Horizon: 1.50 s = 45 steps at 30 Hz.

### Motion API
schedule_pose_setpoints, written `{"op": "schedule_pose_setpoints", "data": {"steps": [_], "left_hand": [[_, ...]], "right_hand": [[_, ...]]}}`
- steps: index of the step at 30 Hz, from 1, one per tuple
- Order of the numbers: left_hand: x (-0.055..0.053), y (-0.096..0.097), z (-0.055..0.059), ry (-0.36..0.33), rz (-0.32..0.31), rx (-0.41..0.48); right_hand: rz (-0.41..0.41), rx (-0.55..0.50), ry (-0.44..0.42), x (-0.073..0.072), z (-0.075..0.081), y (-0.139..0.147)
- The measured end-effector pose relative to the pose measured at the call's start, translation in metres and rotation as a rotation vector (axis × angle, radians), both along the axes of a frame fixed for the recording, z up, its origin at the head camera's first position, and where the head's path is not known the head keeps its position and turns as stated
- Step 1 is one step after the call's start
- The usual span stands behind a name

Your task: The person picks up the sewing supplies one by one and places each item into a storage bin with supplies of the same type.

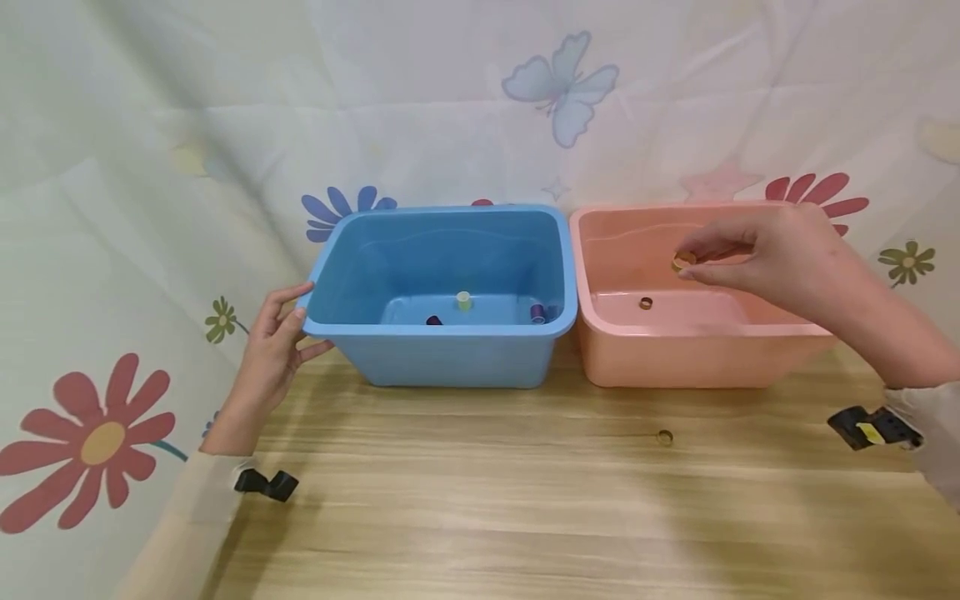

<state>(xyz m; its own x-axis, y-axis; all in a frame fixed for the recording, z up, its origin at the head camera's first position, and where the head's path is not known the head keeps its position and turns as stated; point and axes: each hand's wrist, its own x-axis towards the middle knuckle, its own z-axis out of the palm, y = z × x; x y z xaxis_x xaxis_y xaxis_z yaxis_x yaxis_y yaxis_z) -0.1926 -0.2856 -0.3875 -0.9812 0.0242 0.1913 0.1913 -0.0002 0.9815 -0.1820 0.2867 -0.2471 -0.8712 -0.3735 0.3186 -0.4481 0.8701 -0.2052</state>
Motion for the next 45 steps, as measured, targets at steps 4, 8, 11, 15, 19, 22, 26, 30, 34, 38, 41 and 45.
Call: {"op": "schedule_pose_setpoints", "data": {"steps": [4,8,11,15,19,22,26,30,34,38,41,45], "left_hand": [[0.000,0.000,0.000,-0.001,0.000,0.000],[0.000,0.000,0.001,-0.001,0.005,0.002],[0.001,0.000,0.001,-0.002,0.010,0.001],[0.001,0.001,0.001,0.001,-0.002,-0.004],[0.000,0.003,0.001,0.007,-0.010,-0.008],[-0.001,0.004,0.001,0.008,-0.009,-0.003],[0.000,0.003,0.001,0.009,-0.005,0.000],[-0.001,0.002,0.000,0.012,-0.006,-0.004],[-0.002,0.002,0.000,0.012,-0.010,-0.007],[-0.003,0.002,0.001,0.009,-0.012,-0.012],[-0.003,0.002,0.001,0.006,-0.012,-0.016],[-0.004,0.003,0.001,0.003,-0.008,-0.018]], "right_hand": [[-0.024,0.000,-0.039,-0.002,0.002,-0.002],[-0.029,-0.006,-0.062,-0.007,0.005,-0.006],[-0.053,-0.016,-0.095,-0.011,0.006,-0.007],[-0.091,-0.016,-0.134,-0.012,0.005,-0.005],[-0.094,-0.025,-0.141,-0.014,0.004,-0.001],[-0.082,-0.053,-0.152,-0.017,0.006,0.001],[-0.064,-0.047,-0.147,-0.022,0.008,0.001],[-0.068,-0.036,-0.156,-0.027,0.007,0.000],[-0.091,-0.062,-0.205,-0.033,0.008,0.001],[-0.127,-0.032,-0.217,-0.036,0.010,0.001],[-0.154,-0.043,-0.250,-0.040,0.011,0.000],[-0.172,-0.085,-0.301,-0.043,0.013,0.000]]}}
